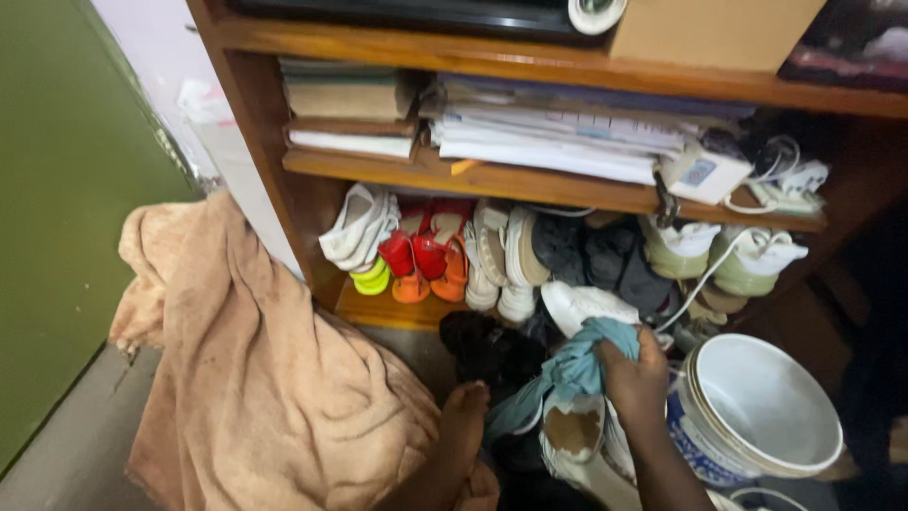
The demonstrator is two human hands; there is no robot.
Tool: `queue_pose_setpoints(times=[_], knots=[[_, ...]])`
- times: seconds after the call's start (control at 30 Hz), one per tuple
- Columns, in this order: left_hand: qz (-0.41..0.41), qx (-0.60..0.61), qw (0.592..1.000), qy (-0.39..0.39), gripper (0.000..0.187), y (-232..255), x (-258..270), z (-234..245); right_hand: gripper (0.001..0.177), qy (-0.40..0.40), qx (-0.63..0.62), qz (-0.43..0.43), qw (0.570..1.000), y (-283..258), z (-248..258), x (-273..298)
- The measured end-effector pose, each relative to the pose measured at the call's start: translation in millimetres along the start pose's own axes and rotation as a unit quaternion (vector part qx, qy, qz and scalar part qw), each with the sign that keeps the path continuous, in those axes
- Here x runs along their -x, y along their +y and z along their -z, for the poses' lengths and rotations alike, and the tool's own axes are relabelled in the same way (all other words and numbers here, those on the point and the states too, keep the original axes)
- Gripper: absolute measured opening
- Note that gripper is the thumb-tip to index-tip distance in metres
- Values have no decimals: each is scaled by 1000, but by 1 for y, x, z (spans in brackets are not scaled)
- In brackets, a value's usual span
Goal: The person sits on the floor and wipes a red sandal with a cloth, then places it on a wooden shoe rack. The person then wipes a black shoe with the same cloth and places it on the rack.
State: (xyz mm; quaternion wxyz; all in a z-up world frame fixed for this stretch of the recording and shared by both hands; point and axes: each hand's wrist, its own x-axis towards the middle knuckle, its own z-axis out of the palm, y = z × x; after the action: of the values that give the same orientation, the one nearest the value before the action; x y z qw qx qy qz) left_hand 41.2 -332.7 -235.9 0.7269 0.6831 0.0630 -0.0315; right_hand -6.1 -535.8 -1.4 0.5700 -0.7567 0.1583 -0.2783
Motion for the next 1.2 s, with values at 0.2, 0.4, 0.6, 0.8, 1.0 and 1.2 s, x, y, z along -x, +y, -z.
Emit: queue_pose_setpoints(times=[0.2, 0.4, 0.6, 0.8, 1.0, 1.2], knots=[[174, 60, 983, -1, 64, 14, 2, 10, 56, -214, 331, 38, 918, -9, -68, -46], [207, 132, 967, -61, 69, 22, -1, 8, 122, -283, 491, -67, 821, 22, -123, 1], [239, 181, 950, -88, 69, 48, 9, 16, 114, -196, 288, 110, 931, 30, -88, 12], [218, 403, 871, -178, 54, 51, 10, 26, 69, -411, 57, -18, 910, 18, -55, 59], [100, 567, 741, -346, 33, 16, -7, 35, 66, -370, -145, -218, 891, 53, -45, 70], [153, 396, 904, -52, 50, 35, -3, 31, 37, -224, -411, -180, 865, 90, 26, 11]])
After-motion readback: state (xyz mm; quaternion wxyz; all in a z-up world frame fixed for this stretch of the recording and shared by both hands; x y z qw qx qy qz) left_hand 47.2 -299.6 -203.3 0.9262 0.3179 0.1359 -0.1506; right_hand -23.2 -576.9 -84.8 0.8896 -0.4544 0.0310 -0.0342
